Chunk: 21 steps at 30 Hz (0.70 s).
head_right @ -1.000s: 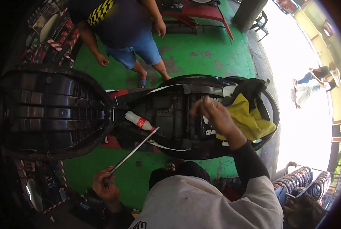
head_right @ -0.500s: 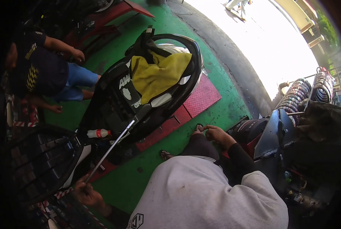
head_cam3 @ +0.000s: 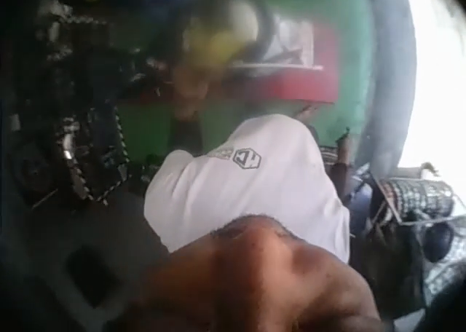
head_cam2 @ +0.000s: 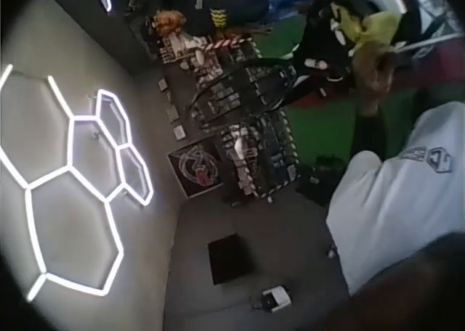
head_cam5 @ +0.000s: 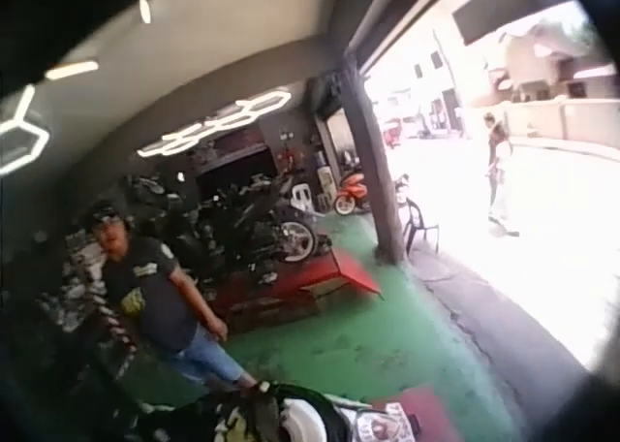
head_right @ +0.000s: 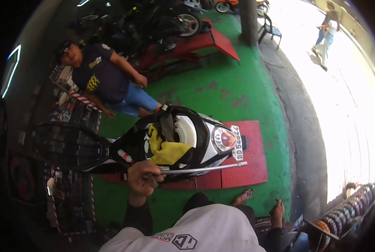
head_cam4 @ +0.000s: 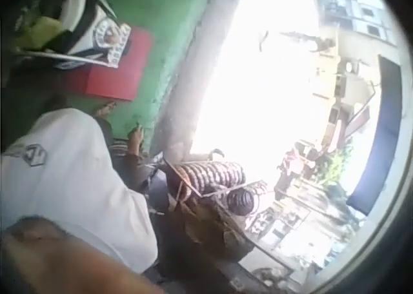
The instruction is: The recorder is using tools to work on the battery or electrical area under the seat of a motorcycle.
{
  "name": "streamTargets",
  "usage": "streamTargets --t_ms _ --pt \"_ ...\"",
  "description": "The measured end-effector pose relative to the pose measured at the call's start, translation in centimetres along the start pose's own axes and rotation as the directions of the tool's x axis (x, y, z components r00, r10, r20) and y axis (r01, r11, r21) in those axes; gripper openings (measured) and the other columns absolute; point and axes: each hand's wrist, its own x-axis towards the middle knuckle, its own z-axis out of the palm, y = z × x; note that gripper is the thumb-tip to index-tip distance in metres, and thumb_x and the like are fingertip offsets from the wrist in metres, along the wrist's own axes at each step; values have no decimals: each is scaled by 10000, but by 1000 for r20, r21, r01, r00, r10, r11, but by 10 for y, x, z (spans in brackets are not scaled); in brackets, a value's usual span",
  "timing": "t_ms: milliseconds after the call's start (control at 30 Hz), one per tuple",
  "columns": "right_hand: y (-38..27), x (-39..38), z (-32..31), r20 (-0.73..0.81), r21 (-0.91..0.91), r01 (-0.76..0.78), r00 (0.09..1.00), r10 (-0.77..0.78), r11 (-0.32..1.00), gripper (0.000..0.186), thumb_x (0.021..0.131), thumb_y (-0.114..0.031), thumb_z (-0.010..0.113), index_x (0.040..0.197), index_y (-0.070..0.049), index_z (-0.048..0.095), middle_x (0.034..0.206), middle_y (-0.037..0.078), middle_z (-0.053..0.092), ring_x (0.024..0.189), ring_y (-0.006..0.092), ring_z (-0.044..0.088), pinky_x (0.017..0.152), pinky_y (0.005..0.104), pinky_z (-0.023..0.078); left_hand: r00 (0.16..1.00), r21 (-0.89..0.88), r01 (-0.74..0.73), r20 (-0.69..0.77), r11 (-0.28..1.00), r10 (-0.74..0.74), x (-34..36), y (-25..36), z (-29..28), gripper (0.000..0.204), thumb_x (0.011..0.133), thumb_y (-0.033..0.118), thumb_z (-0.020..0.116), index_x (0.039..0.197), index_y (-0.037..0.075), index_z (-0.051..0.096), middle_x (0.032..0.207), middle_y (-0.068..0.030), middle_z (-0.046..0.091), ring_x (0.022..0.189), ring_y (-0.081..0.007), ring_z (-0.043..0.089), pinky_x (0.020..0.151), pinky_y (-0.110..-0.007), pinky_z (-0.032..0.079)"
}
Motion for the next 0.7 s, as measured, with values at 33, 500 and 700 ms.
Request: streamTargets --t_ms 33,500,700 --pt "8 42 -69 -48 -236 323 938 -343 916 372 1095 -383 486 1256 -84 638 608 -41 373 433 93 373 393 285 315 996 -21 -68 53 997 69 39 2 32 231 816 84 799 1019 46 696 831 -84 700 718 -274 701 643 -350 524" --pt "-419 52 241 845 -330 860 454 -284 390 326 1079 -224 457 1283 -22 612 840 42 571 770 141 567 712 314 483 994 87 23 -108 996 -13 171 -24 146 239 920 136 747 1121 24 681 920 -91 669 732 -264 700 640 -379 538" --pt "-484 21 373 963 145 968 -186 -198 -205 464 997 -427 624 1221 -21 630 1114 188 686 1081 382 653 930 456 501 987 170 61 -160 984 -33 274 -69 148 288 893 138 777 1148 35 693 938 -97 685 808 -247 714 670 -352 550"
